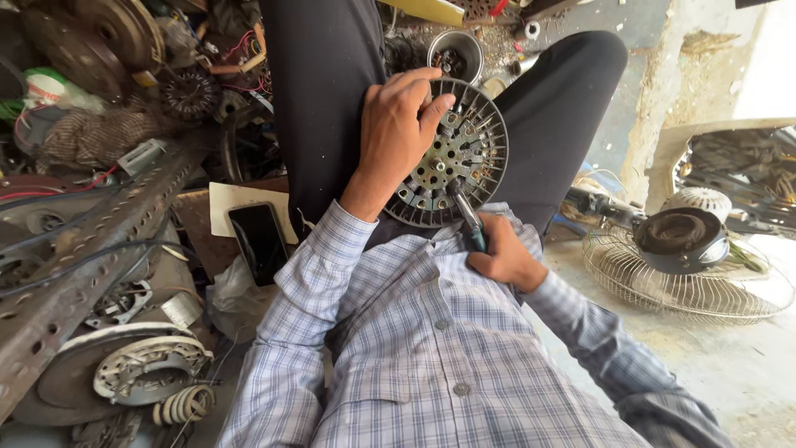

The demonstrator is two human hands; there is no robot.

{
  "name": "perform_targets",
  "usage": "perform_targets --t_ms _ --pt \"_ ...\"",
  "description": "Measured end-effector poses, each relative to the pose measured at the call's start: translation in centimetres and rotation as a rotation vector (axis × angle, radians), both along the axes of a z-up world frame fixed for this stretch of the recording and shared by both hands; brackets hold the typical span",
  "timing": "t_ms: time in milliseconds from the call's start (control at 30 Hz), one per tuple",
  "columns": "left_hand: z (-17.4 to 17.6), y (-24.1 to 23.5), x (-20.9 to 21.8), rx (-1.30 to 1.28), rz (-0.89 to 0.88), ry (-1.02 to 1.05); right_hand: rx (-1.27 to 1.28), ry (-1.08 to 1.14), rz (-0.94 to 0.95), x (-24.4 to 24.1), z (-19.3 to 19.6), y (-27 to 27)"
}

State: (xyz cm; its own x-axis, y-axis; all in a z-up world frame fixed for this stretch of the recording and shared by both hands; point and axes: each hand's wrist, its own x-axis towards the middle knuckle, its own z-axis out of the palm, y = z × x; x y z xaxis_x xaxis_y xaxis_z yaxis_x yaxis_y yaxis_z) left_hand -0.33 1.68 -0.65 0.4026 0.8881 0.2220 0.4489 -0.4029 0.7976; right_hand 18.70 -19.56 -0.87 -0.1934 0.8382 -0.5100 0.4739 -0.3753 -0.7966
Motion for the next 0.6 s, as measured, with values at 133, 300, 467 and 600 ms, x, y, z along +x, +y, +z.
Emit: perform_targets --t_ms 133,300,467,600 --pt "0.2 0.3 0.0 -0.004 -0.004 -0.012 -0.473 0.563 -0.095 3.0 0.2 -0.8" --pt "-0.3 0.0 0.1 -0.030 -0.010 -0.011 -0.934 1.150 -0.157 5.1 0.4 0.3" --pt "-0.4 -0.2 -0.1 -0.008 -0.013 -0.021 -1.061 1.220 -0.090 5.5 1.7 1.8" --pt "-0.6 0.0 0.0 -0.024 -0.010 -0.010 -1.035 1.104 -0.105 5.6 3.0 2.5"
